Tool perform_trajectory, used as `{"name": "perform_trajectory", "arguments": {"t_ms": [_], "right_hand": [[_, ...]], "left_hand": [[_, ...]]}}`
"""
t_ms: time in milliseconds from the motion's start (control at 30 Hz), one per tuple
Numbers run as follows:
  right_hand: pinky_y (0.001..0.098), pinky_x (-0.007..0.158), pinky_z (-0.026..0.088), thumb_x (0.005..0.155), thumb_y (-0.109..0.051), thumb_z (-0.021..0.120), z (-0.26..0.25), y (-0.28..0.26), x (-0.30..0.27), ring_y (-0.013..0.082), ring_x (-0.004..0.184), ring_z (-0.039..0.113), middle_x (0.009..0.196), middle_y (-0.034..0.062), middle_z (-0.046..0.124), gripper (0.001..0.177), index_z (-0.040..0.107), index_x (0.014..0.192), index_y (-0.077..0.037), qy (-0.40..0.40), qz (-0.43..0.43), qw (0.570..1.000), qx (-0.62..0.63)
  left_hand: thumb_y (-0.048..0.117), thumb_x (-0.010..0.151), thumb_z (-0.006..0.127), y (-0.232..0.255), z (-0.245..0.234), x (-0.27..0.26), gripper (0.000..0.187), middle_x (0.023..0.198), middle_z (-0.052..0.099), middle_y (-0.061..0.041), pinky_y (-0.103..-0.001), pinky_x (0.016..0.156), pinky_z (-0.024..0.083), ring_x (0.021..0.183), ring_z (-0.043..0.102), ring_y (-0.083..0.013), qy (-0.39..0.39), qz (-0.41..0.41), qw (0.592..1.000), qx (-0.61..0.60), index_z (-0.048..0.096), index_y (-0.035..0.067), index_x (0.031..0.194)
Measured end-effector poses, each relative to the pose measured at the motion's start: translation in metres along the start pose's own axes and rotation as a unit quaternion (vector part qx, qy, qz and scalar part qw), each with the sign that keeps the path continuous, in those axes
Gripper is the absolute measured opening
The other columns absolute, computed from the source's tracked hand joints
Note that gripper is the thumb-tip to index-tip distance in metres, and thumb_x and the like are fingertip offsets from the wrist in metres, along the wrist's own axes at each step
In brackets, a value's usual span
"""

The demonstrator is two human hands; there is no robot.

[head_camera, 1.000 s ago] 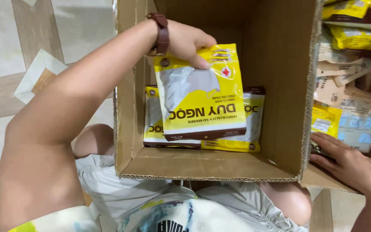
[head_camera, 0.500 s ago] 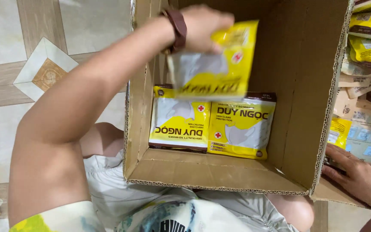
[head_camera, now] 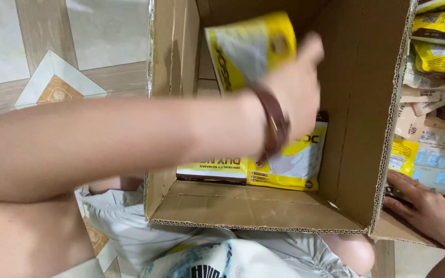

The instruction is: Sorting and packing face mask packets from a larger box into a smaller one.

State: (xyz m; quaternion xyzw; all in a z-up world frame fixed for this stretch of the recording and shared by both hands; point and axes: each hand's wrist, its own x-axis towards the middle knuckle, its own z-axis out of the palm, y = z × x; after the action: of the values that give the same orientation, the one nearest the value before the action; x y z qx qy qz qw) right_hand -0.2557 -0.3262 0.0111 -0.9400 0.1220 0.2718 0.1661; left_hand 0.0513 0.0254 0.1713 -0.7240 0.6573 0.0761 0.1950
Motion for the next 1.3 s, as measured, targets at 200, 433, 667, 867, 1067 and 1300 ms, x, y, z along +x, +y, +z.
{"name": "perform_trajectory", "arguments": {"t_ms": [200,433,667,867,1067,1300], "right_hand": [[0.0427,0.099,0.053,0.082,-0.040,0.070,-0.014,-0.020,-0.004,0.0312,0.125,0.063,0.146,0.0078,0.060,0.063,0.058,0.142,-0.021,0.019,-0.011,0.999,-0.040],[0.0460,0.101,0.054,0.108,-0.010,0.055,-0.090,-0.141,-0.039,0.0295,0.116,0.065,0.138,0.0227,0.061,0.049,0.048,0.156,-0.016,0.232,0.041,0.953,0.189],[0.0441,0.119,0.043,0.096,-0.001,0.056,-0.134,-0.255,0.014,0.0201,0.143,0.043,0.152,0.0088,0.045,0.072,0.018,0.157,-0.013,0.238,-0.163,0.787,0.545],[0.0391,0.095,0.055,0.107,-0.010,0.061,-0.119,-0.267,0.073,0.0223,0.115,0.066,0.132,0.0121,0.066,0.035,0.052,0.140,-0.002,0.011,-0.095,0.620,0.779],[0.0340,0.091,0.054,0.105,-0.013,0.065,-0.139,-0.273,0.109,0.0161,0.110,0.065,0.123,0.0075,0.067,0.035,0.052,0.137,-0.007,0.073,-0.102,0.786,0.606],[0.0359,0.077,0.051,0.085,-0.023,0.076,-0.057,-0.328,0.153,0.0199,0.091,0.063,0.100,0.0100,0.072,0.053,0.055,0.133,-0.010,-0.204,-0.011,0.941,0.270]], "left_hand": [[0.034,0.098,0.056,0.013,0.012,0.033,0.024,0.101,0.074,-0.008,-0.057,0.095,0.041,0.100,0.069,-0.0315,-0.056,0.088,0.986,-0.130,0.075,0.021,0.106],[0.022,0.083,0.074,-0.050,0.026,-0.004,0.044,0.094,0.072,-0.019,-0.054,0.077,0.053,0.092,0.069,-0.0421,0.151,-0.079,0.913,-0.372,0.060,0.011,0.123],[0.016,0.111,0.072,-0.027,0.069,-0.080,0.038,0.130,0.066,-0.011,-0.032,0.108,0.057,0.119,0.066,-0.0167,0.438,-0.071,0.535,-0.719,0.051,0.002,0.138],[0.010,0.100,0.078,0.007,0.113,-0.083,0.048,0.129,0.066,-0.010,-0.035,0.109,0.053,0.117,0.064,-0.0163,0.422,-0.095,0.299,-0.851,0.050,-0.002,0.138],[0.017,0.103,0.072,-0.028,0.147,-0.094,0.066,0.150,0.045,-0.018,-0.038,0.122,0.044,0.140,0.051,-0.0245,0.496,-0.142,0.282,-0.809,0.031,0.007,0.155],[0.024,0.109,0.068,-0.026,0.167,-0.084,0.060,0.159,0.041,-0.018,-0.044,0.135,0.031,0.155,0.040,-0.0301,0.550,-0.216,0.372,-0.716,0.035,0.005,0.156]]}}
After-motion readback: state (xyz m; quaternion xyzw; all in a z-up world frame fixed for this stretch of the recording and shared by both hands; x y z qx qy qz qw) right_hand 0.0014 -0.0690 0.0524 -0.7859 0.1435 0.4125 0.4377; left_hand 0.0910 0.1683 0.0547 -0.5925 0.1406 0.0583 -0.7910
